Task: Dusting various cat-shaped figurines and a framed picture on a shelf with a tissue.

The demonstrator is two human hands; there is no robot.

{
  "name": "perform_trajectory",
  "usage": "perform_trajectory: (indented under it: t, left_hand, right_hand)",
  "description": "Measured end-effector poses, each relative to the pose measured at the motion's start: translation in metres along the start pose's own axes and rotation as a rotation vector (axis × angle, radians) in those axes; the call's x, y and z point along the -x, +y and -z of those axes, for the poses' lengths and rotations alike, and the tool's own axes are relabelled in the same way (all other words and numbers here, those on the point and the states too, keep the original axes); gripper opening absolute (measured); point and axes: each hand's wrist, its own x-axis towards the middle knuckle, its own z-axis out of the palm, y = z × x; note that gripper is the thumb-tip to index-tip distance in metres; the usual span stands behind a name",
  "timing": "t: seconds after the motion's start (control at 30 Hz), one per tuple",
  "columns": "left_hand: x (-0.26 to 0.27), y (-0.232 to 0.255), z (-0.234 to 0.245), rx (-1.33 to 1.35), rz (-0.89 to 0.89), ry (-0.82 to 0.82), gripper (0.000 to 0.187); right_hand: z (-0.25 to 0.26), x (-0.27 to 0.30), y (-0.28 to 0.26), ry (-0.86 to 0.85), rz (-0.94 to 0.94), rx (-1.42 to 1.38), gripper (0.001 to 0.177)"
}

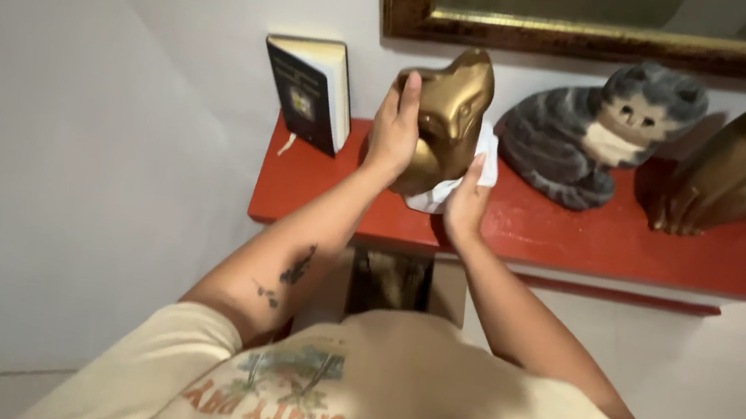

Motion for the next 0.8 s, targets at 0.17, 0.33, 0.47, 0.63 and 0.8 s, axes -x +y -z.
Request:
perform_trajectory:
  t: [0.17, 0.33, 0.47, 0.63, 0.8]
  left_hand:
    - [-0.007, -0.004, -0.003, 0.016, 0.022, 0.025, 0.085]
    - [-0.015, -0.007, 0.000, 0.005, 0.001, 0.035, 0.084]
    - [-0.008, -0.017, 0.006, -0.018, -0.030, -0.013, 0.080]
    - [0.008, 0.003, 0.016, -0.010, -0.087, -0.053, 0.072]
    - [0.053, -0.019, 0.024, 0.231, -0.393, 0.177, 0.056]
  right_hand:
    - [-0.001, 0.040, 0.000, 0.010, -0.507, 0.349, 0.064]
    - [0.006, 0.078, -0.072, -0.073, -0.420, -0.649, 0.046]
    - [0.030, 0.078, -0.117, -0.197, -0.459, -0.971, 0.061]
    - [0.044, 0.066, -0.157, -0.165, -0.397, -0.895, 0.071]
    - [0.047, 0.057, -0.188, -0.310, -0.427, -0.929, 0.072]
